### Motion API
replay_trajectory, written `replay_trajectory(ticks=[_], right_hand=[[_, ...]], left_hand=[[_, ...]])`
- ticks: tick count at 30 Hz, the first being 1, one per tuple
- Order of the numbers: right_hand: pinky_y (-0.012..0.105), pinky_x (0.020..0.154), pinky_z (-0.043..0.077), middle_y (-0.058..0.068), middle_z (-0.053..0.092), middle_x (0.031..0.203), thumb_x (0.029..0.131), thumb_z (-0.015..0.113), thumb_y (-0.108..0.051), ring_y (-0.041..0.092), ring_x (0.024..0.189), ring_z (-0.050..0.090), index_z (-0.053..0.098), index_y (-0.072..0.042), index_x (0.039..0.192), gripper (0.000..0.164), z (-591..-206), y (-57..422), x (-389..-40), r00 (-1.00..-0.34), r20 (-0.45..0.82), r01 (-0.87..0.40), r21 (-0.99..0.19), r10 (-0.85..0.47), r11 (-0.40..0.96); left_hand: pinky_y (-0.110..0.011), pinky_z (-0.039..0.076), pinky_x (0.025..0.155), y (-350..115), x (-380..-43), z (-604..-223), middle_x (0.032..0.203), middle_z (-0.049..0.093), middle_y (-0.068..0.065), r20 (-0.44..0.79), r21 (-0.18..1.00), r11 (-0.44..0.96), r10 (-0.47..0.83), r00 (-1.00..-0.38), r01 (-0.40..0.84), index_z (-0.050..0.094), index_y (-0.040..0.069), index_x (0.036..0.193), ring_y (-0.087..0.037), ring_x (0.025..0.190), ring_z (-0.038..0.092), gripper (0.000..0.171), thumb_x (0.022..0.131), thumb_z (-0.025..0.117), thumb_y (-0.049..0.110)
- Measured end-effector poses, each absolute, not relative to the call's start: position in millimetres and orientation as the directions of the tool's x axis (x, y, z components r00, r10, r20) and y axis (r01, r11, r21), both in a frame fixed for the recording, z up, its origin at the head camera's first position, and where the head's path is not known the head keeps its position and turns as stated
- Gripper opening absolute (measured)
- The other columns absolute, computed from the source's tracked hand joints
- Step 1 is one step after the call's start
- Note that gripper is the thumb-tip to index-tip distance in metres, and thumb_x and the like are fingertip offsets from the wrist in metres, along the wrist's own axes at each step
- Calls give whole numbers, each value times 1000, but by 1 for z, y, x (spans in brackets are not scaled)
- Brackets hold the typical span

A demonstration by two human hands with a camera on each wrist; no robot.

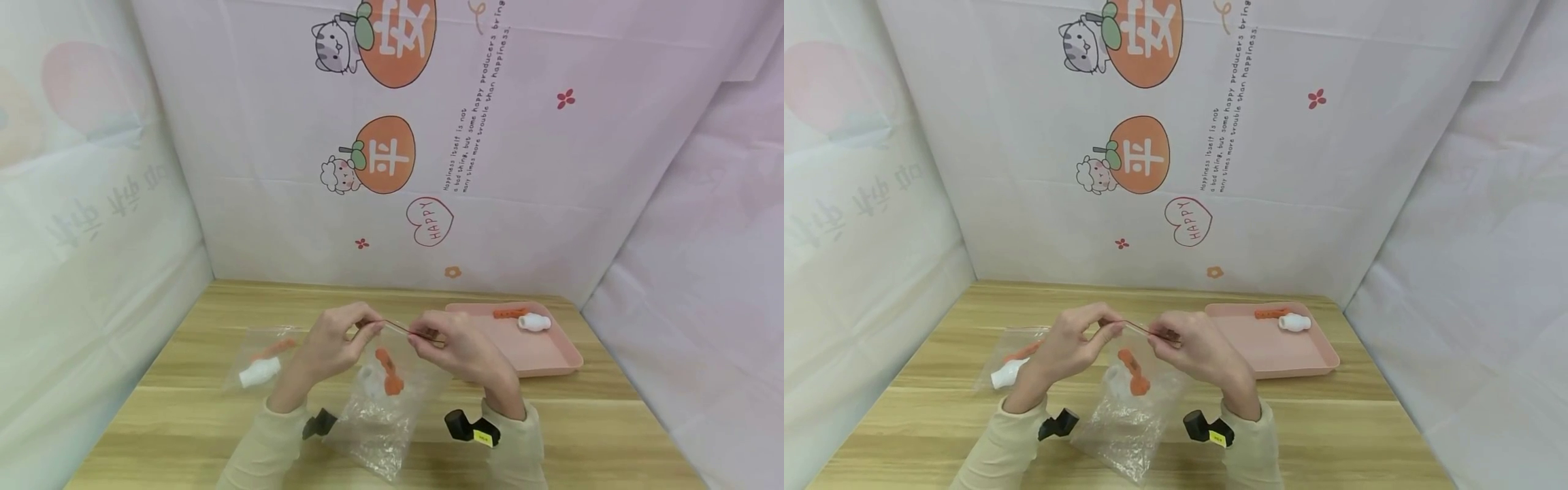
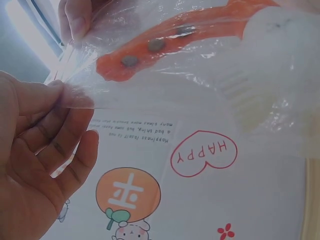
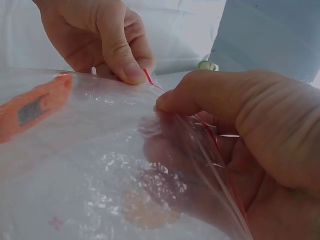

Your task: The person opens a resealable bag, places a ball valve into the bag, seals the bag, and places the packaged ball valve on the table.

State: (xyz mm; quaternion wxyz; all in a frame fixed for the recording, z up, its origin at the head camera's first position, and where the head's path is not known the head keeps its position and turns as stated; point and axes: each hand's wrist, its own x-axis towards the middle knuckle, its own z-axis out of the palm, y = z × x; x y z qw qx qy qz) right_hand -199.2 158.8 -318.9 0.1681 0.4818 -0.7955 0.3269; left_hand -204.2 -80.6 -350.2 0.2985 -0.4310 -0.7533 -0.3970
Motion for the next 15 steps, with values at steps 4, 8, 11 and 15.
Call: replay_trajectory(ticks=[4, 8, 11, 15], right_hand=[[15, 67, 53, -1, 70, 78, 87, 69, 1, 0, 72, 63, 68, -9, 90, 11, -318, 160, -198, -492, 577, -870, -360, -652, 338], [15, 67, 54, -1, 70, 79, 87, 68, 1, 1, 73, 64, 69, -7, 90, 8, -318, 160, -198, -495, 573, -868, -360, -653, 342], [15, 67, 54, -2, 70, 80, 87, 68, 1, 1, 74, 65, 69, -7, 90, 8, -317, 161, -198, -494, 575, -868, -358, -652, 343], [14, 68, 54, -1, 71, 80, 86, 69, 2, 2, 74, 66, 69, -8, 90, 11, -317, 161, -197, -487, 581, -873, -354, -652, 336]], left_hand=[[-11, 45, 57, -82, -204, -349, 76, 64, 0, 786, 354, 313, 412, -462, 881, 68, 9, 91, -3, 66, 55, 5, 93, 65, 5], [-12, 45, 56, -83, -205, -350, 76, 64, 0, 802, 339, 304, 401, -443, 890, 68, 9, 91, -3, 65, 55, 9, 90, 66, 0], [-12, 45, 55, -84, -205, -350, 75, 64, -1, 807, 335, 297, 399, -435, 894, 67, 8, 91, -3, 64, 55, 11, 88, 67, -3], [-10, 44, 56, -85, -204, -348, 75, 64, -1, 802, 343, 303, 399, -445, 889, 68, 8, 91, -4, 64, 55, 10, 89, 67, -1]])
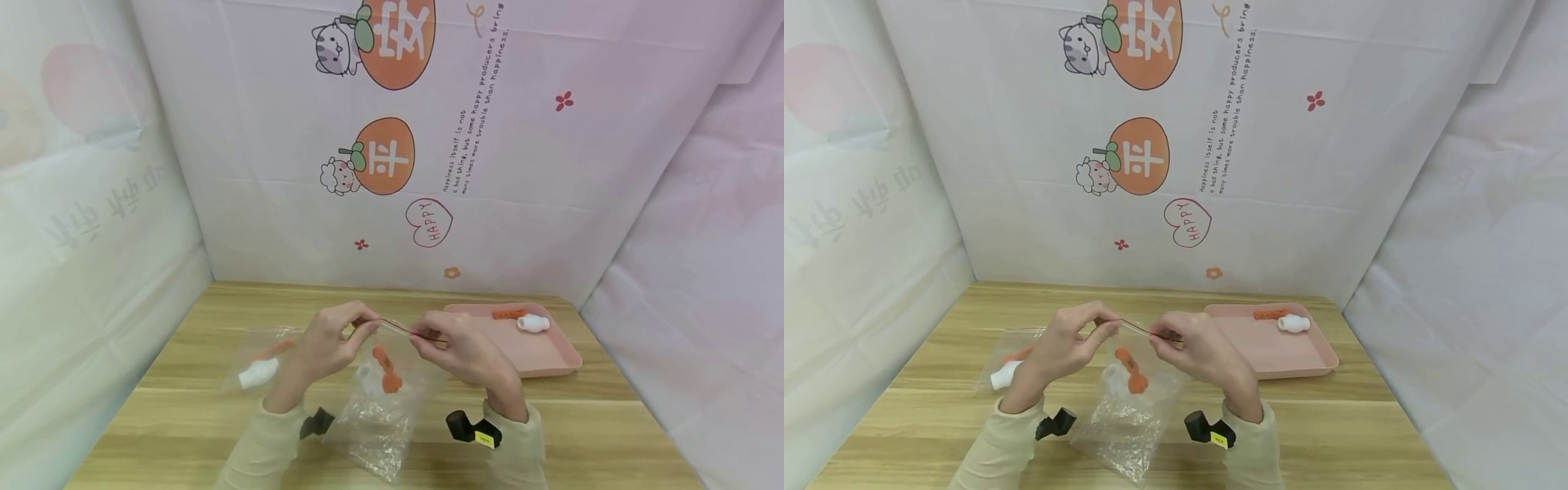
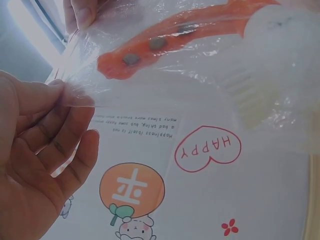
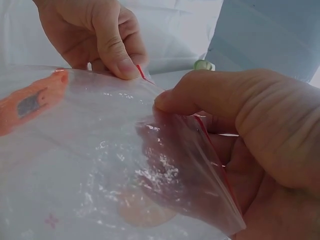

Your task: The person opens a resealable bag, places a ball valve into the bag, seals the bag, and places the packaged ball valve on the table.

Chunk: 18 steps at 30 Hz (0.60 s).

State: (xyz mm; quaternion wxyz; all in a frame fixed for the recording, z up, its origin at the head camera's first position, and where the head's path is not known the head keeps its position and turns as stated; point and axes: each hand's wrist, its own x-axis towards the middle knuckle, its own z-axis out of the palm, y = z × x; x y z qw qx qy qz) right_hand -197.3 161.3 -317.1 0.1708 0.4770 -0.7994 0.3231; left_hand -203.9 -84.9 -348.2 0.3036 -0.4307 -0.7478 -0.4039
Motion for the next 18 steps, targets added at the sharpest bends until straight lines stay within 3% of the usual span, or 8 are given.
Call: replay_trajectory(ticks=[18], right_hand=[[14, 67, 54, 0, 70, 79, 86, 70, 2, 2, 74, 66, 68, -10, 89, 12, -319, 163, -198, -476, 599, -878, -360, -644, 315]], left_hand=[[-13, 44, 55, -90, -205, -346, 73, 63, -1, 808, 338, 315, 386, -445, 887, 68, 9, 90, -3, 63, 53, 11, 88, 68, -2]])
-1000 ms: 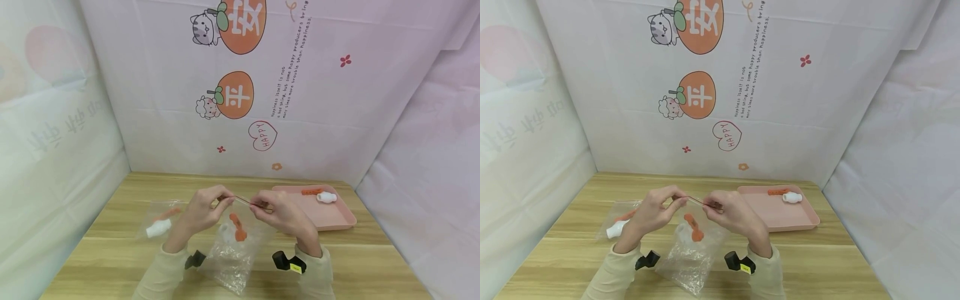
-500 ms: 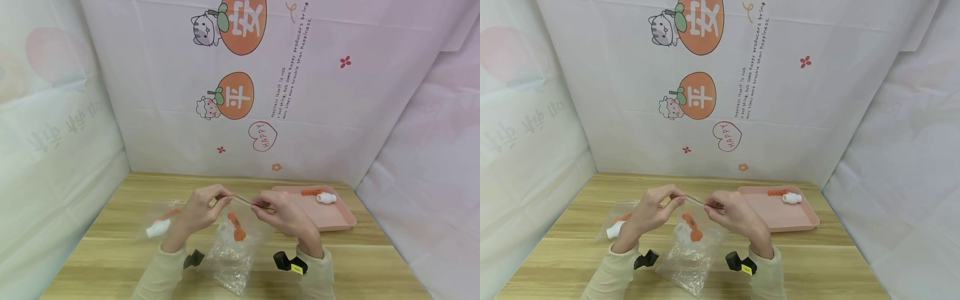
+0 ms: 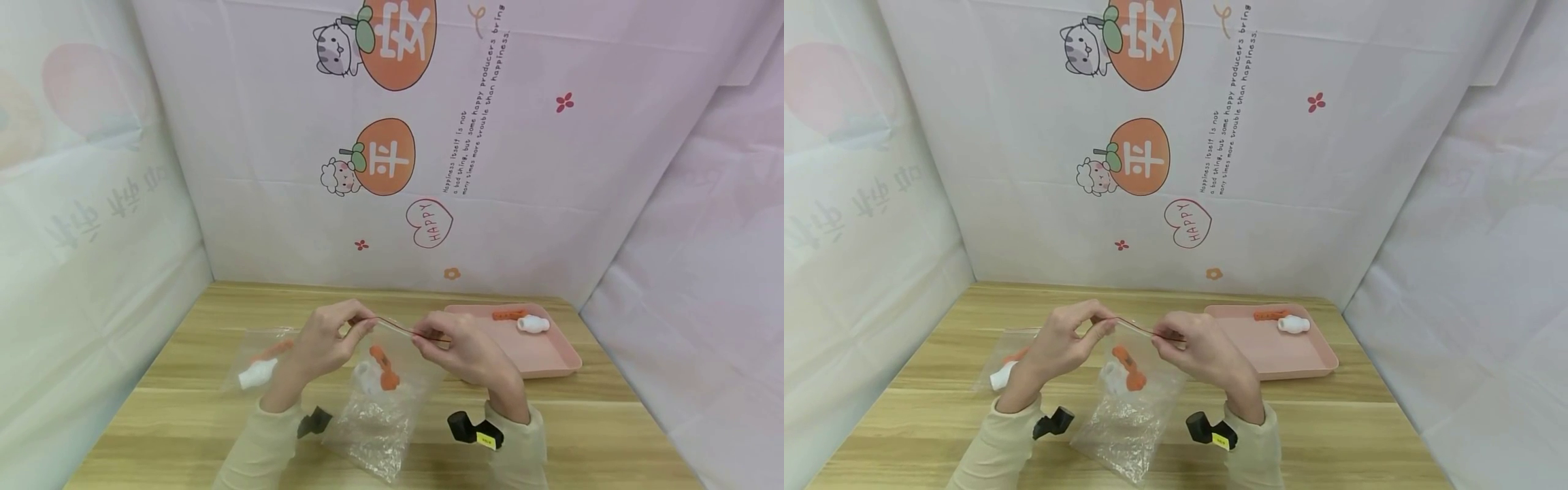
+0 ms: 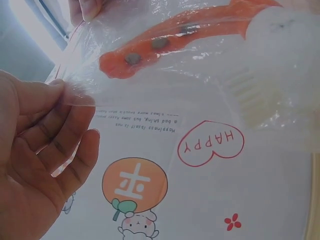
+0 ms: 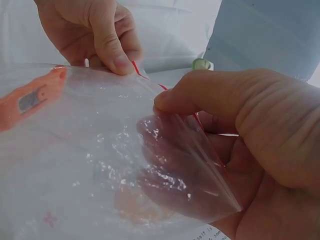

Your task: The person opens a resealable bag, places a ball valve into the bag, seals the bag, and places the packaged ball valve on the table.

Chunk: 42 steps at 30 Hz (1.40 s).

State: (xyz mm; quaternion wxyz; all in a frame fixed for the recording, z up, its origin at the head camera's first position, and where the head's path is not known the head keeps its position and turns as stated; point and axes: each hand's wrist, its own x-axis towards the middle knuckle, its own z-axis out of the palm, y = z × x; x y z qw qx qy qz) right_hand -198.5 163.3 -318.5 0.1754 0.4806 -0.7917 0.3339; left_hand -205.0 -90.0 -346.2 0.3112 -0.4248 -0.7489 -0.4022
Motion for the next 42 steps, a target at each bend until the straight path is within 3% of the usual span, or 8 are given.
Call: replay_trajectory(ticks=[19, 42], right_hand=[[11, 62, 49, -4, 66, 76, 84, 71, 3, 0, 69, 60, 67, -11, 88, 14, -319, 166, -199, -460, 622, -888, -328, -633, 323], [11, 65, 49, -5, 65, 77, 83, 71, 3, 0, 71, 60, 68, -11, 88, 15, -318, 169, -198, -451, 633, -893, -303, -629, 334]], left_hand=[[-14, 44, 56, -95, -207, -347, 73, 63, 1, 813, 320, 333, 384, -438, 887, 67, 9, 90, -4, 64, 53, 12, 87, 68, -3], [-13, 43, 54, -102, -210, -346, 72, 64, -1, 824, 308, 339, 372, -427, 889, 67, 9, 90, -5, 63, 57, 12, 87, 69, -3]])
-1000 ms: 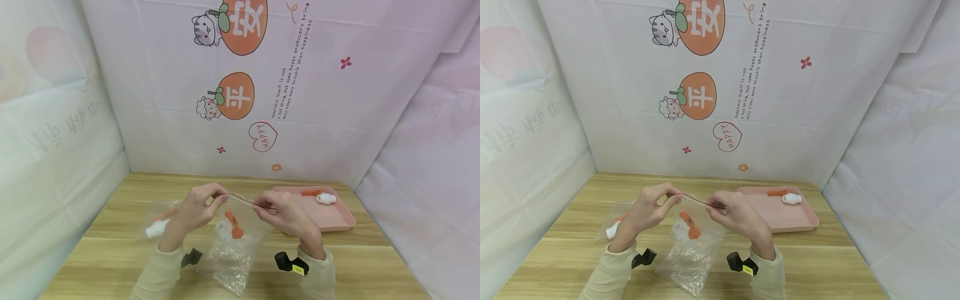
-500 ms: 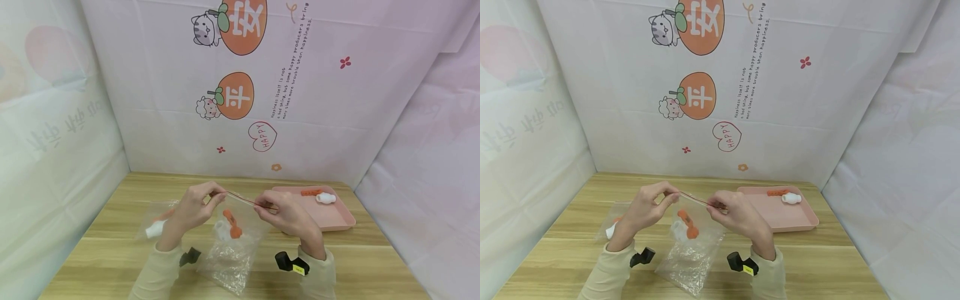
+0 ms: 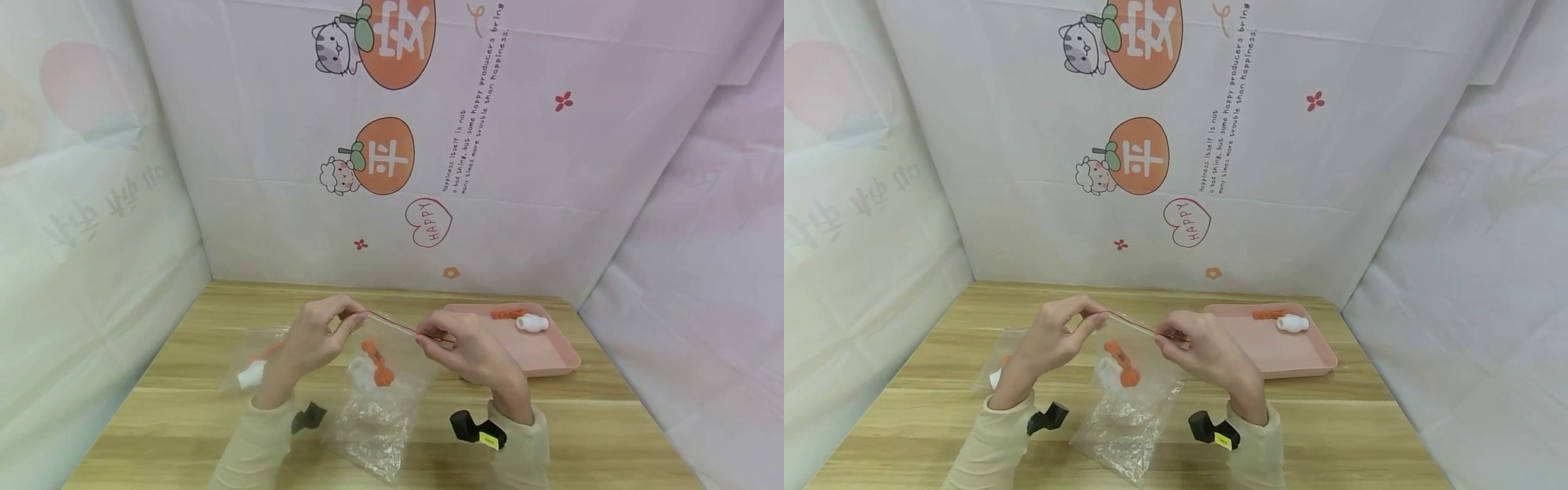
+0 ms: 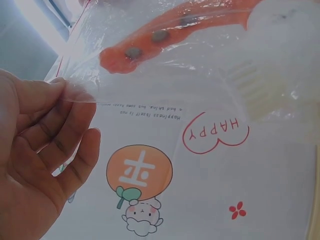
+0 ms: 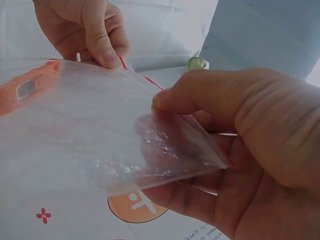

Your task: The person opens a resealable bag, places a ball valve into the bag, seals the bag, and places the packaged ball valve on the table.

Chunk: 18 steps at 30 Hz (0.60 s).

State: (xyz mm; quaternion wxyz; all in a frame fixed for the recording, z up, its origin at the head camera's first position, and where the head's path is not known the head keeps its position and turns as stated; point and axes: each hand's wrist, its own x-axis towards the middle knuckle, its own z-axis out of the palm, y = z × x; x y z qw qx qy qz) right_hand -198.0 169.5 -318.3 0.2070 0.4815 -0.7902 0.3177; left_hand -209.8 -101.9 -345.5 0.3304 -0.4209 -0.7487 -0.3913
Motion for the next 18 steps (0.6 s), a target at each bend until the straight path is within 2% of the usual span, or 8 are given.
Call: replay_trajectory(ticks=[9, 18], right_hand=[[10, 65, 49, -6, 65, 76, 83, 72, 2, 0, 71, 59, 68, -12, 88, 15, -317, 169, -197, -448, 637, -893, -289, -627, 344], [10, 66, 49, -5, 66, 77, 82, 72, 3, 1, 72, 60, 68, -12, 87, 16, -317, 170, -196, -450, 640, -892, -292, -623, 346]], left_hand=[[-17, 44, 53, -105, -211, -346, 73, 65, 0, 821, 316, 356, 361, -441, 880, 68, 8, 90, -5, 64, 57, 4, 93, 66, 7], [-15, 43, 57, -106, -210, -345, 74, 66, 1, 816, 334, 362, 352, -460, 870, 69, 9, 91, -5, 66, 57, 4, 91, 67, 5]])
